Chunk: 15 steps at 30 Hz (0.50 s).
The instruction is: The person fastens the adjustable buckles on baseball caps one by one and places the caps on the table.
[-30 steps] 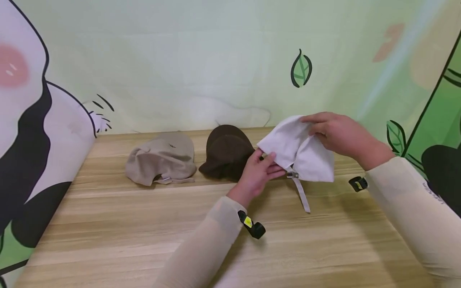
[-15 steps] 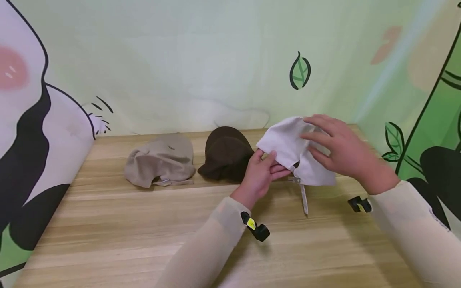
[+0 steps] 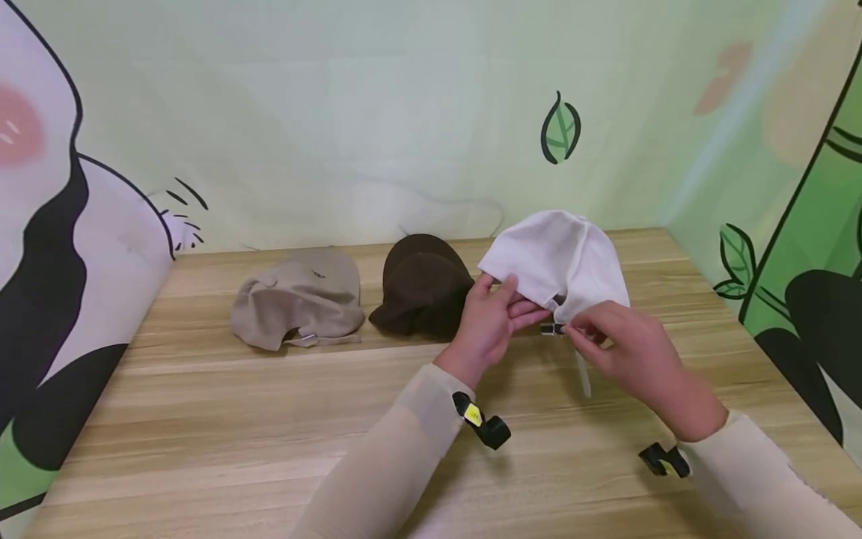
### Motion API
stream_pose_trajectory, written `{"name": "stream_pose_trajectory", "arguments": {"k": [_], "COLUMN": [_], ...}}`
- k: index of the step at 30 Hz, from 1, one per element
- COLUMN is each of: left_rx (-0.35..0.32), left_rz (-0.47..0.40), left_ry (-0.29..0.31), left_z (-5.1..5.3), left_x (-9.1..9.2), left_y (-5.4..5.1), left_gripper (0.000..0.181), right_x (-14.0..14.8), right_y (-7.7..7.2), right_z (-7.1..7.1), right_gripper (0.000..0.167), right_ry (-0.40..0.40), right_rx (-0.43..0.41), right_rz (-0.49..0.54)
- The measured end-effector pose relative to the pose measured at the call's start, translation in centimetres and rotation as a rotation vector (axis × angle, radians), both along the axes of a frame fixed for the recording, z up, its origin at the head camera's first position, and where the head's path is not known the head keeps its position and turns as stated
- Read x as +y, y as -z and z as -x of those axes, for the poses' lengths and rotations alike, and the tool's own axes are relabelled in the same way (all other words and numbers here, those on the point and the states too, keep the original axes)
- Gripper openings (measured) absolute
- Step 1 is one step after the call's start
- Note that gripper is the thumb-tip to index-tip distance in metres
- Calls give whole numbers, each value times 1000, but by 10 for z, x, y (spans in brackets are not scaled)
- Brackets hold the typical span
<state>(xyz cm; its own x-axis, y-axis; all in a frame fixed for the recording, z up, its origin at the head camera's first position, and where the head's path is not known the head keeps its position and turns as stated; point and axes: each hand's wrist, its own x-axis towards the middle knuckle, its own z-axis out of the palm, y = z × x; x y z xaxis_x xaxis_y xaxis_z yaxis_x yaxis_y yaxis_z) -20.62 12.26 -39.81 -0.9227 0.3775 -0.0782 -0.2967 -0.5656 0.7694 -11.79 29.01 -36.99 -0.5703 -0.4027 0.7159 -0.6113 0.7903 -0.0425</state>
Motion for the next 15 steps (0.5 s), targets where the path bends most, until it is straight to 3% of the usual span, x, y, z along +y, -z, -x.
{"name": "stream_pose_trajectory", "arguments": {"k": [4,7,9,12,15], "left_rx": [-24,-37,-42,-45,-46], "left_rz": [-16,-28,-33,-36,-38], "left_ry": [-15,-23,-37,-56,-69], "left_z": [-2,-4,-4,-5,-6], "left_x": [3,5,5,6,6], "left_y": [-2,-3,-5,-6,-7], "left_gripper": [22,21,21,22,23], "right_x": [-8,-15,-19,-22,-24], "right_y": [20,35,43,52,54], "right_z": [-13,-16,-15,-11,-4], "right_gripper": [9,16,15,9,16], "right_ry": [110,176,185,162,170], "right_rx": [-101,-136,-92,41,135], "right_rz": [212,325,301,217,165]}}
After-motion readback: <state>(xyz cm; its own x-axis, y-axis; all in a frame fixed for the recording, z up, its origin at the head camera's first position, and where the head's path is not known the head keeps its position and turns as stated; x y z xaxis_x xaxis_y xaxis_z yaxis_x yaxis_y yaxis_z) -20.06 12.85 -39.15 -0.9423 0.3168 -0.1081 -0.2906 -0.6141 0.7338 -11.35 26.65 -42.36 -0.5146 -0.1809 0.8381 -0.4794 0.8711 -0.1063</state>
